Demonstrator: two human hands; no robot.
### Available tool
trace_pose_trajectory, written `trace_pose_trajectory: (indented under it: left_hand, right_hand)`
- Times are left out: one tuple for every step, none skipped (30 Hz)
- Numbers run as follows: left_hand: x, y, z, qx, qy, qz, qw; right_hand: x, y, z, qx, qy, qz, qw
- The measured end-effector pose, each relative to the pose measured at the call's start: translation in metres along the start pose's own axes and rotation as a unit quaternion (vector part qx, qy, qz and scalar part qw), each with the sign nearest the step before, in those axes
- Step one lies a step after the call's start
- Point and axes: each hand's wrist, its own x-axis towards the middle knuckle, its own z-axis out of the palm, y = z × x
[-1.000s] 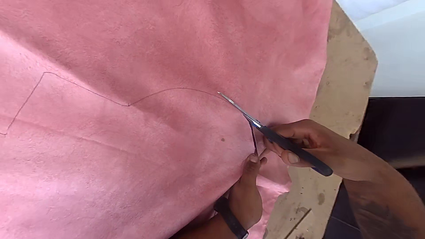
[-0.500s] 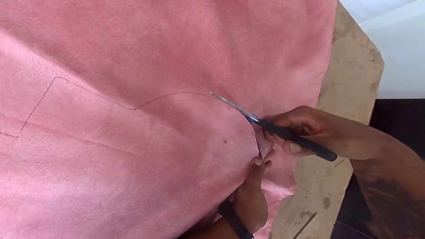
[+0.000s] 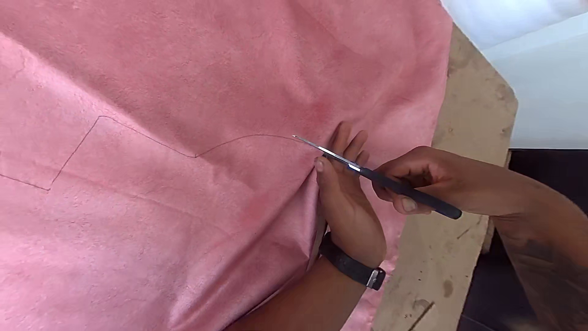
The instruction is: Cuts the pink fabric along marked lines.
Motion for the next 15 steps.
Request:
trace_pose_trajectory:
  left_hand:
    - [0.003, 0.000, 0.002, -0.005, 0.001, -0.004, 1.000]
    - [0.006, 0.000, 0.001, -0.002, -0.001, -0.005, 1.000]
    - [0.009, -0.001, -0.003, 0.007, -0.004, 0.000, 1.000]
    - [0.010, -0.002, -0.009, 0.015, -0.010, 0.006, 1.000]
    - [0.012, -0.004, -0.017, 0.023, -0.018, 0.009, 1.000]
    - [0.013, -0.006, -0.023, 0.027, -0.019, 0.009, 0.999]
    - [0.013, -0.007, -0.027, 0.035, -0.017, 0.004, 0.999]
    - [0.012, -0.008, -0.030, 0.045, -0.012, 0.000, 0.999]
    - [0.009, -0.008, -0.030, 0.060, -0.007, -0.005, 0.998]
    - [0.007, -0.006, -0.029, 0.071, -0.005, -0.006, 0.997]
    - [0.008, -0.006, -0.028, 0.073, -0.005, -0.004, 0.997]
    - [0.008, -0.006, -0.027, 0.070, -0.006, -0.005, 0.997]
    - [0.008, -0.006, -0.026, 0.068, -0.004, -0.010, 0.998]
    - [0.008, -0.005, -0.025, 0.068, 0.001, -0.015, 0.998]
    - [0.007, -0.004, -0.024, 0.069, 0.005, -0.017, 0.997]
  right_hand:
    - [0.001, 0.001, -0.001, -0.001, 0.000, -0.001, 1.000]
    - [0.002, 0.001, -0.001, -0.001, -0.002, -0.002, 1.000]
    - [0.002, 0.002, -0.002, 0.001, -0.005, -0.002, 1.000]
    - [0.002, 0.002, -0.001, 0.004, -0.005, -0.001, 1.000]
    - [0.003, 0.002, -0.001, 0.005, -0.005, 0.000, 1.000]
    - [0.003, 0.004, -0.001, 0.005, -0.004, 0.000, 1.000]
    - [0.004, 0.006, -0.002, 0.006, -0.005, -0.001, 1.000]
    - [0.005, 0.009, -0.002, 0.005, -0.005, -0.002, 1.000]
    - [0.005, 0.011, -0.001, 0.004, -0.005, -0.001, 1.000]
    - [0.006, 0.011, -0.001, 0.007, -0.007, -0.001, 1.000]
    - [0.006, 0.010, -0.003, 0.006, -0.006, -0.001, 1.000]
    - [0.006, 0.008, -0.004, 0.005, -0.004, -0.003, 1.000]
    - [0.007, 0.006, -0.004, 0.003, -0.004, -0.005, 1.000]
    - [0.009, 0.004, -0.004, -0.003, -0.004, -0.004, 1.000]
    - [0.011, 0.002, -0.003, -0.007, -0.004, -0.004, 1.000]
